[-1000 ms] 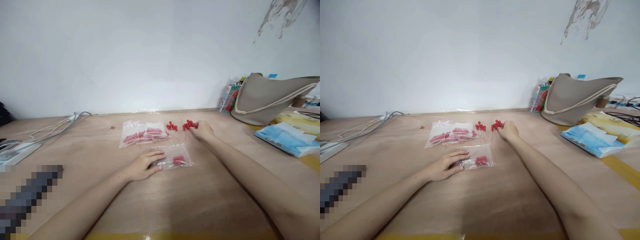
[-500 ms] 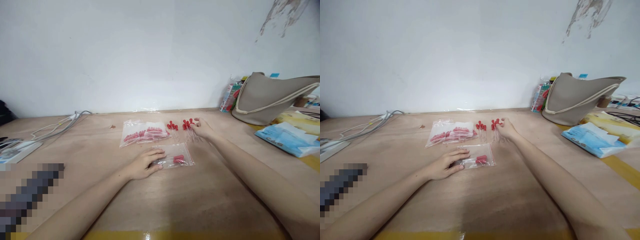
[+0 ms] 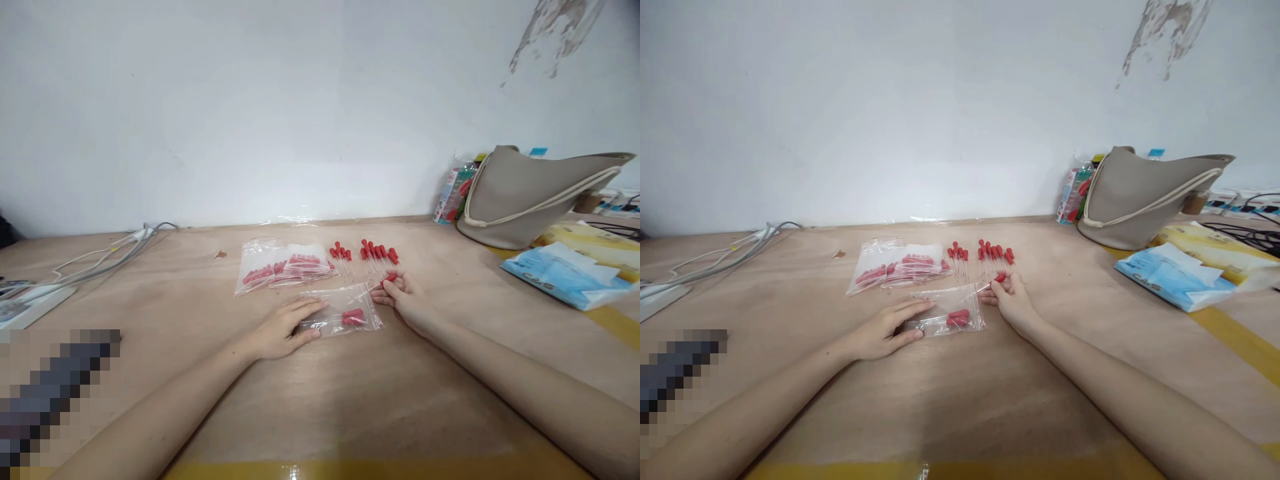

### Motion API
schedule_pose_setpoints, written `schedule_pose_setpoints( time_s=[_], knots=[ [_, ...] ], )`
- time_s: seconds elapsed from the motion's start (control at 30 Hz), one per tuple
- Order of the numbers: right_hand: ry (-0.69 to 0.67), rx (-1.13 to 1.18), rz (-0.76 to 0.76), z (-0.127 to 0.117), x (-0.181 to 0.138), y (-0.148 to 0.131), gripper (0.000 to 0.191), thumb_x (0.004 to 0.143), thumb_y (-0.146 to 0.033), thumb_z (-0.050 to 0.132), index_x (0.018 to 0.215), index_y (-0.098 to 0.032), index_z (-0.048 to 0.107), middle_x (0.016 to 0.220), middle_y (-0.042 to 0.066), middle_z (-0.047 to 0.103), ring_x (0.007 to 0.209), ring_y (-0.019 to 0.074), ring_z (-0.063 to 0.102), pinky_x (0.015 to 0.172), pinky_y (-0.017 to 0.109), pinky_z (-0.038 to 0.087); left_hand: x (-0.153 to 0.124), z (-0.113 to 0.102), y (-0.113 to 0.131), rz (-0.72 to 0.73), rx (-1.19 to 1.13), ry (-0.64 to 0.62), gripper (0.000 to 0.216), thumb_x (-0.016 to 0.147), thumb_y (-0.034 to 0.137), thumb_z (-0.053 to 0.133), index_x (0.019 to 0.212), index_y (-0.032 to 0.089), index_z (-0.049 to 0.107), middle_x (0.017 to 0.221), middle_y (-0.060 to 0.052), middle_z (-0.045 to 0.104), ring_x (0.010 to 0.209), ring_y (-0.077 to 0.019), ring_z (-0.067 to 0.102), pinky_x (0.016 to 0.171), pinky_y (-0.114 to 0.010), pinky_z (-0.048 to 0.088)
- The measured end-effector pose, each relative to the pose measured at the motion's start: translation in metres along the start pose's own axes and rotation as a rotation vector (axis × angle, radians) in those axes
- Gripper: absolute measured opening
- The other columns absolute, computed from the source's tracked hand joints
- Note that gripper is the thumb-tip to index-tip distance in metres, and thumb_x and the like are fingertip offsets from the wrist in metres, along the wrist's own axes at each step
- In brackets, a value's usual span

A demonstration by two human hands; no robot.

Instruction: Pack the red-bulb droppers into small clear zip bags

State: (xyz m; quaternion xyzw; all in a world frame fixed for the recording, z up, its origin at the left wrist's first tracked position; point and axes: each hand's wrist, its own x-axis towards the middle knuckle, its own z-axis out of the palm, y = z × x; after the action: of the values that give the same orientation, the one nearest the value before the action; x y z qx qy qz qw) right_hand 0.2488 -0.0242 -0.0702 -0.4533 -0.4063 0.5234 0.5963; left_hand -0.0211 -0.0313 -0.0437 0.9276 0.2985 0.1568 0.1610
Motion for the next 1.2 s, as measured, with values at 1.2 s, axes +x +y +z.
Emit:
schedule_pose_setpoints(
  time_s=[1.2],
  knots=[
    [0.172,-1.311,-0.298,0.011,0.092,-0.026,0.021,0.070,-0.027,0.058,0.087,-0.015,0.058,0.086,0.010,0.064,0.076,0.0189,0.059,0.063,0.027,0.041,0.000,0.004,-0.005,0.005,-0.013,0.008,0.044,0.088,0.034,0.047,0.130,0.022,0.044,0.135,-0.008,0.044,0.125,-0.0228,0.039,0.104,-0.043,0.033]
  ],
)
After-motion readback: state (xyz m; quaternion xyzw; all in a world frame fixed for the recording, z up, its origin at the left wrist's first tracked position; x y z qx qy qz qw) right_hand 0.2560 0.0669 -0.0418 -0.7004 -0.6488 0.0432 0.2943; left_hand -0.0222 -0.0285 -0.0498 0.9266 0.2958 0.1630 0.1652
